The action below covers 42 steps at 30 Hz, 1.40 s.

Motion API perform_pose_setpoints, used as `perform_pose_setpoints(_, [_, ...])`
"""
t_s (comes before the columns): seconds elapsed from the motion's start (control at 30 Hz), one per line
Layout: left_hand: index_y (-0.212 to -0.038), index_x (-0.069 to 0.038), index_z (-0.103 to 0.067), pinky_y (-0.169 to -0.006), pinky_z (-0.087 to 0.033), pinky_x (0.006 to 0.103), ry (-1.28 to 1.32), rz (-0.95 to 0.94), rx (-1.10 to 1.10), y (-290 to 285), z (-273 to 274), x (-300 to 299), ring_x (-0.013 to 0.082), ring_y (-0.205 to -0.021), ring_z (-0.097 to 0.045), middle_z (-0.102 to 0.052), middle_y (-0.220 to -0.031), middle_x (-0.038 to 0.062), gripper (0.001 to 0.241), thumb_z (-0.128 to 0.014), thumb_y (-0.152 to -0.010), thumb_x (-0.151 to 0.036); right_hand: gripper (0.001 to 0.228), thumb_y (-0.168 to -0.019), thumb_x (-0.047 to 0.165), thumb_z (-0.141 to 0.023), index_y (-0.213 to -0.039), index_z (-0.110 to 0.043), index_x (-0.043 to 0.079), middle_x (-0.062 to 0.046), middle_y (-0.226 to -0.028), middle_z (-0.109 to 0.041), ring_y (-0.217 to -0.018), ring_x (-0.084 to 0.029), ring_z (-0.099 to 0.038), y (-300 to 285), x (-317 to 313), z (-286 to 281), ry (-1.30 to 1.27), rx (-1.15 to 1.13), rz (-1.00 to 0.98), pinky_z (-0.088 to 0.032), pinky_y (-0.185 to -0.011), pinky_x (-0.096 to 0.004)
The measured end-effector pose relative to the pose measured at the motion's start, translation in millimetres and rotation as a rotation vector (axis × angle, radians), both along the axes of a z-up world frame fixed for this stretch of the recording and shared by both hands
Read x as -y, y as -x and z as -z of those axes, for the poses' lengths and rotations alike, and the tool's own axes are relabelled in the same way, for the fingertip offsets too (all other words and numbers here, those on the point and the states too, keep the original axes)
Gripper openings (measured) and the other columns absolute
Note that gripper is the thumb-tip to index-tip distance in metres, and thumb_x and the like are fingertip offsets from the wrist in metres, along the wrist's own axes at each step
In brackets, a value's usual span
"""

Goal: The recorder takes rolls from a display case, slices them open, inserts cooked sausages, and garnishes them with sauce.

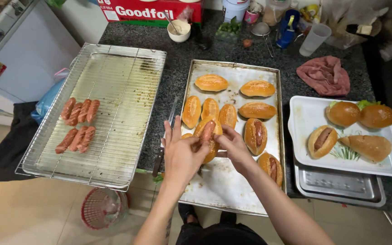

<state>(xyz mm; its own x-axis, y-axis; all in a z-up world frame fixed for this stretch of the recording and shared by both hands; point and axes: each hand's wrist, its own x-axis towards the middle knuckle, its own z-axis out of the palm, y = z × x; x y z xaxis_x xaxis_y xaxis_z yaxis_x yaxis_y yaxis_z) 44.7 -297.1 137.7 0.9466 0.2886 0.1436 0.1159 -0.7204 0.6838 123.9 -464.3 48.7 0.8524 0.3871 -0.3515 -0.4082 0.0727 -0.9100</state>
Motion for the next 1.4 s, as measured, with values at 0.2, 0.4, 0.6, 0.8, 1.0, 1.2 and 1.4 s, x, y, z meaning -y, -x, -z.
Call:
perform_pose_setpoints(0.2, [-0.096, -0.010, -0.084, -0.112, -0.020, 0.0743, -0.183, -0.008, 0.037, 2.7, -9.0, 13.1, 0.0514, -0.150, -0.018, -0.032, -0.159, 0.028, 0.031, -0.078, -0.077, -0.034, 0.056, -0.090, 0.022, -0.060, -0.142, -0.049, 0.006, -0.014, -0.122, -0.067, -0.099, -0.026, -0.072, 1.1, -2.0, 0.2, -0.063, -0.121, 0.059, -0.064, -0.083, -0.045])
perform_pose_setpoints(0.4, [-0.116, -0.011, -0.078, -0.107, -0.021, 0.0790, -0.342, -0.015, 0.138, 3.7, -10.7, 21.5, 0.0551, -0.146, -0.020, -0.034, -0.155, 0.030, 0.044, -0.076, -0.075, -0.028, 0.057, -0.088, 0.021, -0.057, -0.142, -0.049, 0.006, -0.012, -0.123, -0.066, -0.100, -0.027, -0.071, 4.7, 1.4, -7.8, -0.189, -0.156, 0.066, -0.062, -0.084, -0.049])
perform_pose_setpoints(0.6, [-0.119, -0.010, -0.076, -0.110, -0.020, 0.0791, -0.417, -0.008, 0.089, 3.5, -4.2, 25.7, 0.0549, -0.149, -0.021, -0.033, -0.158, 0.028, 0.043, -0.074, -0.078, -0.026, 0.060, -0.088, 0.022, -0.060, -0.145, -0.048, 0.006, -0.011, -0.123, -0.065, -0.099, -0.025, -0.070, 7.3, 5.0, -0.1, -0.163, -0.139, 0.077, -0.060, -0.082, -0.047])
perform_pose_setpoints(0.8, [-0.110, -0.010, -0.079, -0.118, -0.023, 0.0628, -0.163, 0.123, 0.097, 2.0, 2.9, 17.1, 0.0483, -0.148, -0.029, -0.037, -0.157, 0.031, 0.030, -0.071, -0.089, -0.029, 0.069, -0.085, 0.026, -0.065, -0.147, -0.039, 0.010, -0.016, -0.120, -0.067, -0.094, -0.028, -0.071, -1.1, 16.9, -11.0, -0.056, -0.191, 0.149, -0.063, -0.077, -0.046])
perform_pose_setpoints(1.0, [-0.134, -0.009, -0.063, -0.092, -0.058, 0.0360, 0.628, -0.012, -0.253, -30.5, 107.9, 5.0, 0.0258, -0.103, -0.074, -0.076, -0.118, 0.017, 0.047, -0.058, -0.098, -0.041, 0.061, -0.088, 0.030, -0.067, -0.136, -0.042, 0.003, -0.010, -0.112, -0.062, -0.091, -0.026, -0.070, -6.0, 42.5, -5.3, 0.113, -0.186, 0.137, -0.062, -0.075, -0.047])
perform_pose_setpoints(1.2, [-0.130, -0.004, -0.066, -0.068, -0.056, 0.0301, 0.903, 0.065, -0.393, -17.7, 130.6, 43.4, 0.0169, -0.091, -0.067, -0.073, -0.111, 0.010, 0.048, -0.056, -0.101, -0.040, 0.052, -0.086, 0.037, -0.071, -0.126, -0.063, 0.004, -0.010, -0.108, -0.066, -0.093, -0.022, -0.063, -4.9, 89.4, 27.2, 0.480, 0.160, -0.059, -0.054, -0.082, -0.039])
perform_pose_setpoints(1.4, [-0.139, -0.005, -0.057, -0.071, -0.059, 0.0291, 1.088, 0.179, -0.625, -2.2, 194.3, 74.2, 0.0165, -0.092, -0.068, -0.070, -0.121, 0.009, 0.055, -0.053, -0.101, -0.044, 0.054, -0.076, 0.046, -0.075, -0.113, -0.076, 0.006, -0.022, -0.114, -0.070, -0.104, -0.034, -0.069, 2.2, 123.4, 49.5, 1.123, 0.347, -0.265, -0.055, -0.094, -0.041])
